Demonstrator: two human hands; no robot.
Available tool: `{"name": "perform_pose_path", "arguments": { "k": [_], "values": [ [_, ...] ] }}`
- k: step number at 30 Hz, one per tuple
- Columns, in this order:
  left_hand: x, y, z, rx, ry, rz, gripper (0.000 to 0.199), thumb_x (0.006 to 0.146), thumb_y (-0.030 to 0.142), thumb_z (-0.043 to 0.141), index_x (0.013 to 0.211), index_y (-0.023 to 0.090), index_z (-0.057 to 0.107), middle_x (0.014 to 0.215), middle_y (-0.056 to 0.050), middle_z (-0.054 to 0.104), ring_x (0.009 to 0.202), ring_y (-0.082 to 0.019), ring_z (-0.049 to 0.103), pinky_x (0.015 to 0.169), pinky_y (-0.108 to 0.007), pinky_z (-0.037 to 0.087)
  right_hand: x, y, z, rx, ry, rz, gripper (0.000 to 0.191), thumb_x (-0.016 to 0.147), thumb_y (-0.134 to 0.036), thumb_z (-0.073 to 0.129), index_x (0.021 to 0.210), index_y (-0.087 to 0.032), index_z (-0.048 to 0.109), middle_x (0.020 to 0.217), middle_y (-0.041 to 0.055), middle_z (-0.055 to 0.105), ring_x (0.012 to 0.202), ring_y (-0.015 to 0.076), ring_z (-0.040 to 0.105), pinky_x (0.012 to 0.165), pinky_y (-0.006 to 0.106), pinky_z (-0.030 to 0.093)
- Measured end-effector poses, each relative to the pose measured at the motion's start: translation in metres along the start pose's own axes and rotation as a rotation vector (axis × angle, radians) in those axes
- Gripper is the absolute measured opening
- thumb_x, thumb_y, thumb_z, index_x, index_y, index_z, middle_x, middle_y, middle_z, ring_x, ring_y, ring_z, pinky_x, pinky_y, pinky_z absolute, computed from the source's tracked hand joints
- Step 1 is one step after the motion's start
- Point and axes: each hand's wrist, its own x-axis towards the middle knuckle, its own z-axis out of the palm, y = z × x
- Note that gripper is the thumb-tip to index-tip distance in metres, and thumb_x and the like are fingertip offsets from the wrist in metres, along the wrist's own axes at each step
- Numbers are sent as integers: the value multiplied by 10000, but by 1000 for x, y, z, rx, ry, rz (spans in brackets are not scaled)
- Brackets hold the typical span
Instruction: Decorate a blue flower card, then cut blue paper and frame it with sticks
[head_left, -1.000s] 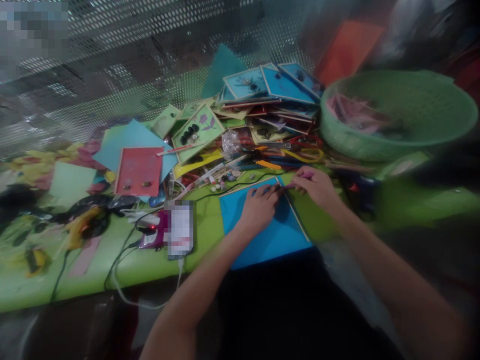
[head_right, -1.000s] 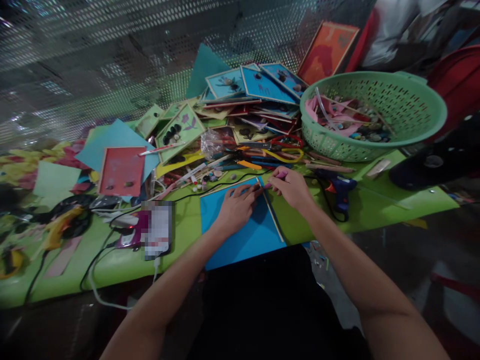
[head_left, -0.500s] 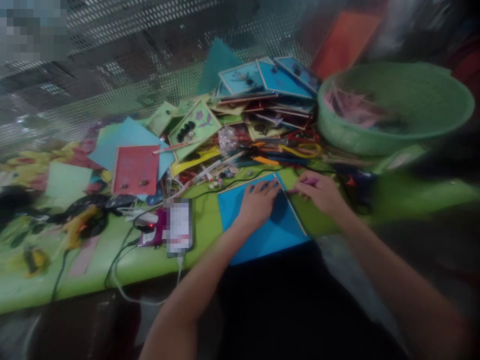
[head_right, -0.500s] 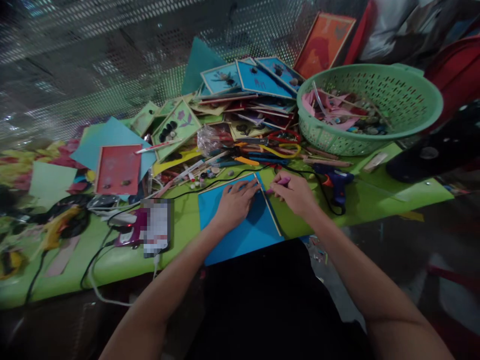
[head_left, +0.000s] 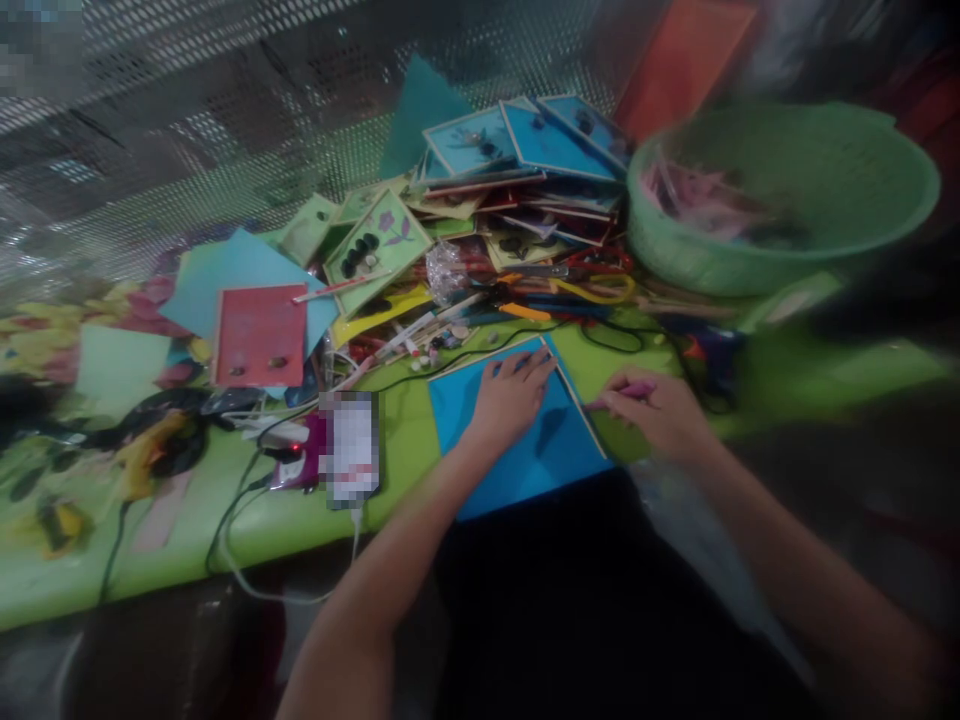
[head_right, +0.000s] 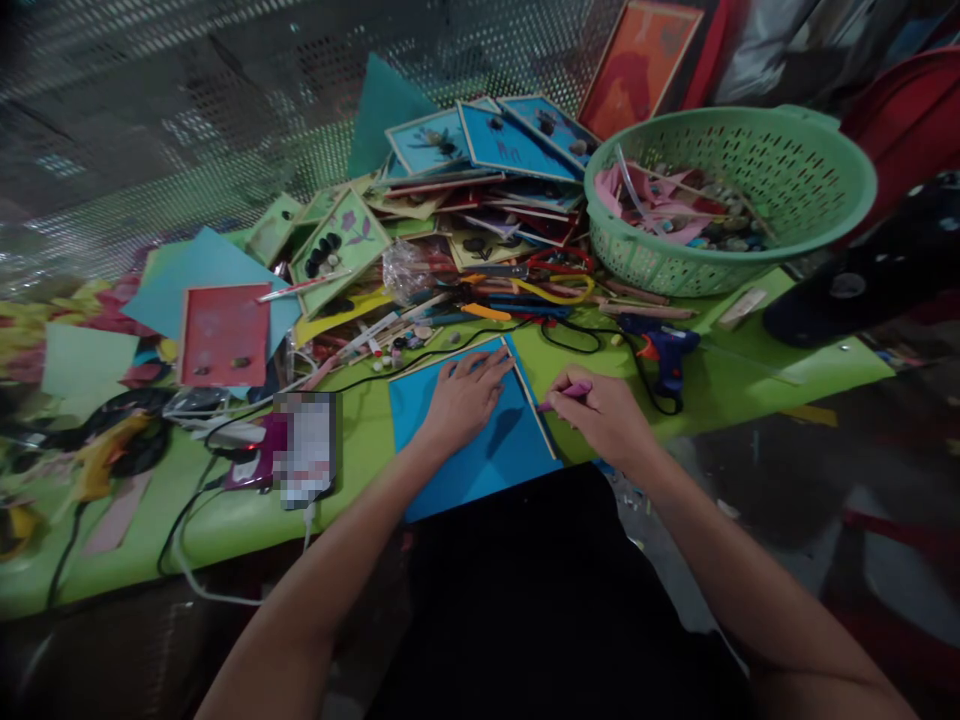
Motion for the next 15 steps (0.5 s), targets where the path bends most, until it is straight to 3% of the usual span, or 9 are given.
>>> {"name": "perform_pose_path", "arguments": {
  "k": [15],
  "values": [
    [-1, -1, 1, 4, 1, -3, 492, 1093, 263, 376, 1565, 325, 500, 1655, 13, 469, 1463, -265, 473, 1155, -495, 398, -40, 0, -8, -115, -21, 1, 183, 917, -350, 621, 799, -234, 699, 685, -13, 673, 628, 162, 581, 602, 291, 383]
  ]
}}
